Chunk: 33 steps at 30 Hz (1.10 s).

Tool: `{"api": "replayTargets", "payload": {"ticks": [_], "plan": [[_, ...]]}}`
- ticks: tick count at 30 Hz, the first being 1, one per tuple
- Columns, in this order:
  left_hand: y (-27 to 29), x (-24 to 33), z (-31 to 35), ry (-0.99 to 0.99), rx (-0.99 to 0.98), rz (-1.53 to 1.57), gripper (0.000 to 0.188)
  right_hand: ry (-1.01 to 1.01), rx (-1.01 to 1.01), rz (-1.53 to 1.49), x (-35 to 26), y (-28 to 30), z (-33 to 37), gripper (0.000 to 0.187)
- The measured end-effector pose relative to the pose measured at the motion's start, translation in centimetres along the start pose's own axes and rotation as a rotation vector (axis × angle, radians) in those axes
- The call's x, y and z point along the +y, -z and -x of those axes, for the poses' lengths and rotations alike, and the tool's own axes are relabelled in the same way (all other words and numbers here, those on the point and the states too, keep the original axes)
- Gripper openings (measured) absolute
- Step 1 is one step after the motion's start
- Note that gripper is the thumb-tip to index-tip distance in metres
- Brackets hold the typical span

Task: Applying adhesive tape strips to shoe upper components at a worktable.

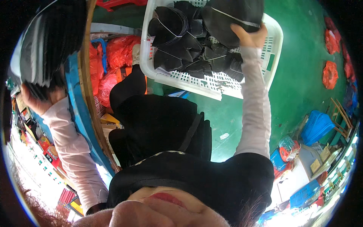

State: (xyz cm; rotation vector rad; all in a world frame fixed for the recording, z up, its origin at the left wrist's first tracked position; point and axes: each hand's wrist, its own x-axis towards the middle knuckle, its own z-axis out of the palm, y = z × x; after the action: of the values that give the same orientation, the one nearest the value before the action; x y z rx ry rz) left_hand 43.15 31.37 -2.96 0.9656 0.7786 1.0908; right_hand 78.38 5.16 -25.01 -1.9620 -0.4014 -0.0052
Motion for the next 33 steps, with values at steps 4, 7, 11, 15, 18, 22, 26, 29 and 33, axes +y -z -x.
{"api": "replayTargets", "payload": {"ticks": [4, 7, 11, 15, 18, 22, 26, 29, 33], "plan": [[0.2, 0.2, 0.4, 0.141, -0.135, 0.159, 0.039, 0.542, -0.003, 0.429, -7.9, -6.5, -2.1, 0.069], [-1.7, -0.4, 1.1, 0.117, -0.093, 0.133, 0.038, 0.781, 0.082, 0.483, -7.3, -11.1, -0.8, 0.066], [1.0, 0.2, 0.1, 0.161, -0.132, 0.071, 0.041, 0.835, -0.271, 0.549, 3.0, -17.7, 2.0, 0.067], [-1.4, -1.6, 0.5, -0.077, 0.170, -0.111, 0.059, 0.834, -0.309, 0.283, 1.2, -15.3, 3.8, 0.070], [-0.5, 0.0, 1.0, -0.119, 0.166, -0.170, 0.065, 0.657, -0.316, 0.179, 3.4, -10.9, 6.9, 0.061], [-2.1, -0.9, 2.3, -0.225, 0.199, -0.244, 0.064, -0.166, -0.025, 0.561, 20.3, -2.9, 10.3, 0.064], [-2.9, -4.7, -0.4, -0.280, 0.118, -0.423, 0.063, -0.701, 0.122, 0.753, 37.5, 5.5, 13.7, 0.123], [-3.2, -4.7, -0.5, -0.404, 0.064, -0.627, 0.063, -0.795, -0.097, 0.721, 35.4, 4.2, 12.5, 0.139], [-1.5, -2.8, -2.0, -0.583, 0.043, -0.909, 0.062, -0.964, -0.307, 0.979, 30.0, -3.0, 9.7, 0.124]]}}
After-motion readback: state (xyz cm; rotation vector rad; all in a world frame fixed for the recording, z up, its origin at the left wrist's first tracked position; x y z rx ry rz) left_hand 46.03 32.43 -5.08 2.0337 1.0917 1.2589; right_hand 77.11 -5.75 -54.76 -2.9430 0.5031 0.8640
